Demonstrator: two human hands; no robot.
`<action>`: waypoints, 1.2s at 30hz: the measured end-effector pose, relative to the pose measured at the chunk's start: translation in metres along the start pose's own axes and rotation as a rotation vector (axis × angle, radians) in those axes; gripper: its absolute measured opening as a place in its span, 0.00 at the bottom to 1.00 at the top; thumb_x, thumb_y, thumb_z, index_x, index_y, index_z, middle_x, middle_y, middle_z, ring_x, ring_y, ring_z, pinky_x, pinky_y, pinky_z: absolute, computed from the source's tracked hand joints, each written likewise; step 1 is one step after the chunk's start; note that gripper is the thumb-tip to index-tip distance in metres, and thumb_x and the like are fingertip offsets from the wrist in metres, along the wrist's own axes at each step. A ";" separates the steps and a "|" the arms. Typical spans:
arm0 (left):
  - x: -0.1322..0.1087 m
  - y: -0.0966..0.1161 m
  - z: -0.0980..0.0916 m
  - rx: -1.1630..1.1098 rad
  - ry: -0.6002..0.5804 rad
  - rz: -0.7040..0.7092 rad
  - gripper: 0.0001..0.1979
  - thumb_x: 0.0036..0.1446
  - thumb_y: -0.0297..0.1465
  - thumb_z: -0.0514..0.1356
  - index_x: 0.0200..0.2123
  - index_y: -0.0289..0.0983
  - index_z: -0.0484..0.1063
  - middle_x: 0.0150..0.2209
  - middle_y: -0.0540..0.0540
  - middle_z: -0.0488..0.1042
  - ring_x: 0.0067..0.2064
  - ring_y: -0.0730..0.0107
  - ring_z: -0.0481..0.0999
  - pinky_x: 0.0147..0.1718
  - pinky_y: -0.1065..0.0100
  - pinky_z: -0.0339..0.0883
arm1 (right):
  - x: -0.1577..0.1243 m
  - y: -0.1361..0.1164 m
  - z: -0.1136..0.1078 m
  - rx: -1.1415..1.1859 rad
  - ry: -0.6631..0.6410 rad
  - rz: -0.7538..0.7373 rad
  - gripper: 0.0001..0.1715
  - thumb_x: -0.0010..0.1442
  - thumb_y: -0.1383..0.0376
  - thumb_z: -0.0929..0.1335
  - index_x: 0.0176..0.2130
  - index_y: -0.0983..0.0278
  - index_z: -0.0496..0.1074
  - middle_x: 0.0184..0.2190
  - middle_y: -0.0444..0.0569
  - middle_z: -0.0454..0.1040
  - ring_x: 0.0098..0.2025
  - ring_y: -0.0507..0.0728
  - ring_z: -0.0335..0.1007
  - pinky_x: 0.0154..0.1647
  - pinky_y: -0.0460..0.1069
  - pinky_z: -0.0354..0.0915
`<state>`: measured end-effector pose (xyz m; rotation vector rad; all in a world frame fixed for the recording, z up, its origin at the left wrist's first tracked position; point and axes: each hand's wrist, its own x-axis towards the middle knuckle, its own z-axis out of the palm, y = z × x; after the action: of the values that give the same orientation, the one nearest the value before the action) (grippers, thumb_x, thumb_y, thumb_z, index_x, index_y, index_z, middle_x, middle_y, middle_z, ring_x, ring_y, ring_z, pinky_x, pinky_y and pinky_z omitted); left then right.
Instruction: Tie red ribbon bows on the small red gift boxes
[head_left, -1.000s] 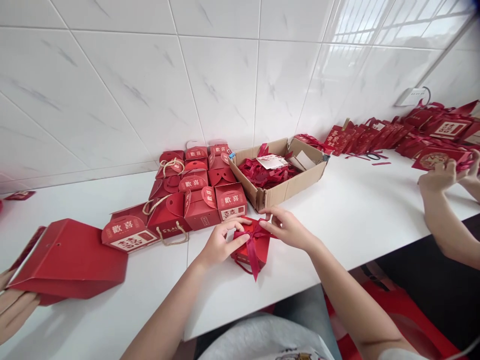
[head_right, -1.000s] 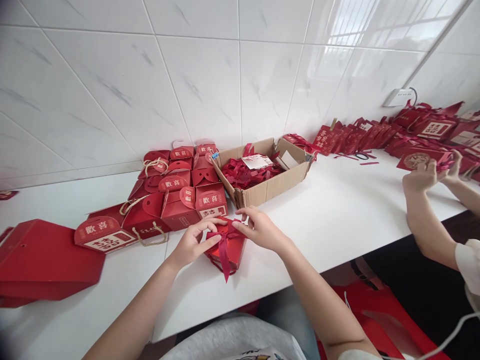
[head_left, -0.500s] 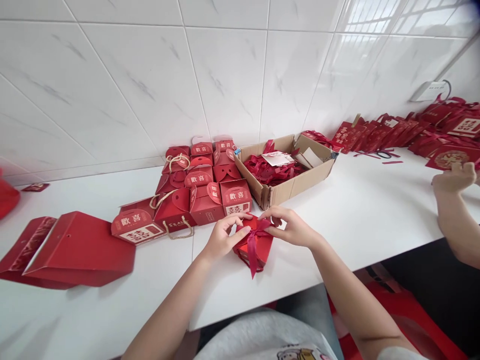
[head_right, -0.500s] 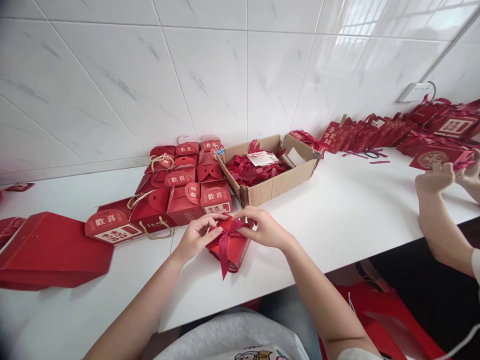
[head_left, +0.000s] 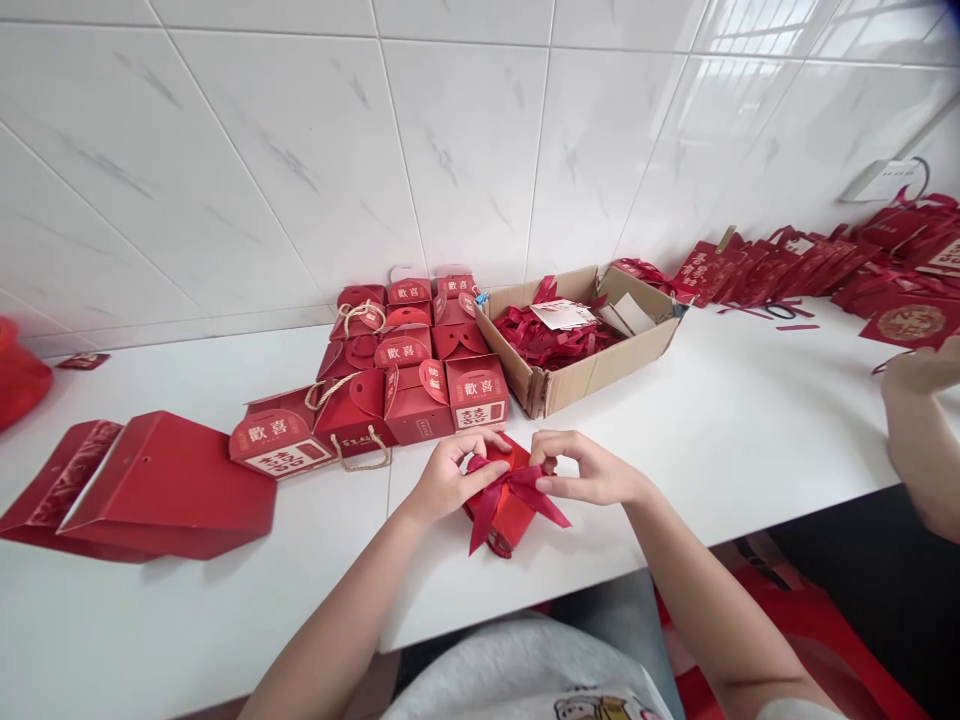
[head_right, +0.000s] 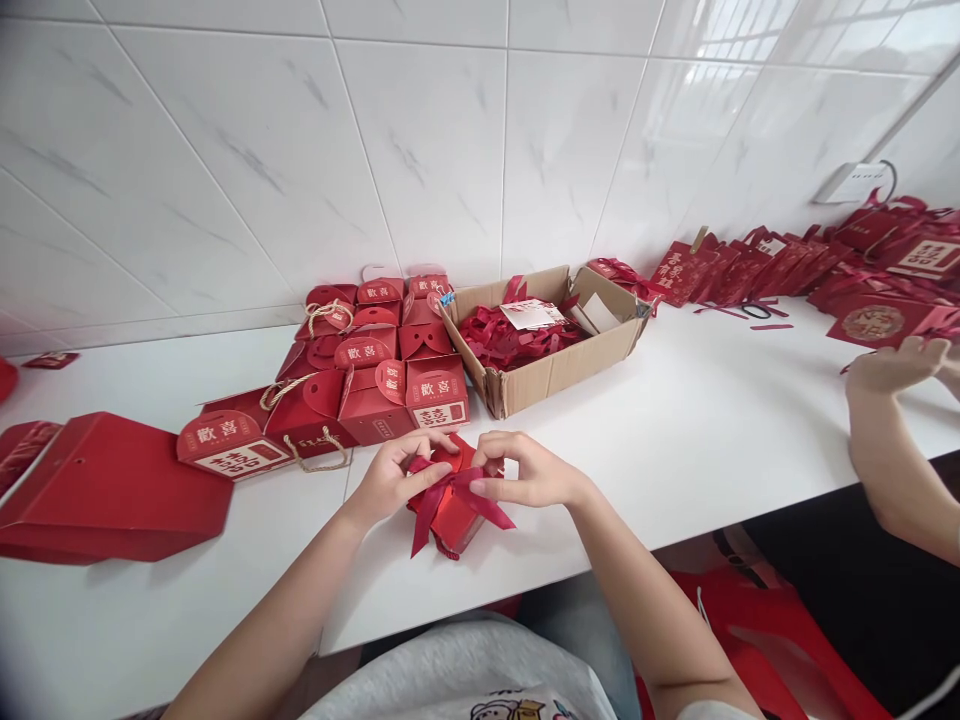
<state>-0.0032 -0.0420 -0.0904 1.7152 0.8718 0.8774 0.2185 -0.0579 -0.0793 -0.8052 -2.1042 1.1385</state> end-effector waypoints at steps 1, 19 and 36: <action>0.000 0.000 0.000 0.003 -0.008 0.003 0.19 0.53 0.32 0.62 0.20 0.39 0.53 0.40 0.42 0.77 0.53 0.56 0.72 0.52 0.56 0.63 | 0.001 0.000 0.003 0.022 0.037 0.036 0.13 0.60 0.59 0.65 0.28 0.64 0.67 0.24 0.43 0.64 0.28 0.51 0.58 0.32 0.48 0.59; -0.002 -0.009 0.005 -0.009 -0.038 0.020 0.24 0.50 0.31 0.64 0.17 0.41 0.48 0.23 0.47 0.74 0.56 0.56 0.69 0.51 0.59 0.63 | 0.009 0.025 0.044 0.080 0.443 0.114 0.23 0.60 0.59 0.65 0.20 0.62 0.53 0.19 0.39 0.53 0.23 0.49 0.50 0.26 0.47 0.52; -0.001 -0.012 0.003 -0.023 -0.028 -0.009 0.23 0.49 0.30 0.64 0.17 0.41 0.48 0.21 0.48 0.71 0.56 0.55 0.70 0.51 0.58 0.64 | 0.005 0.029 0.042 -0.005 0.461 0.094 0.22 0.61 0.61 0.65 0.20 0.62 0.53 0.20 0.39 0.53 0.24 0.50 0.51 0.27 0.47 0.52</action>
<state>-0.0027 -0.0413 -0.1023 1.6984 0.8469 0.8523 0.1901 -0.0620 -0.1224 -1.0639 -1.7008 0.8894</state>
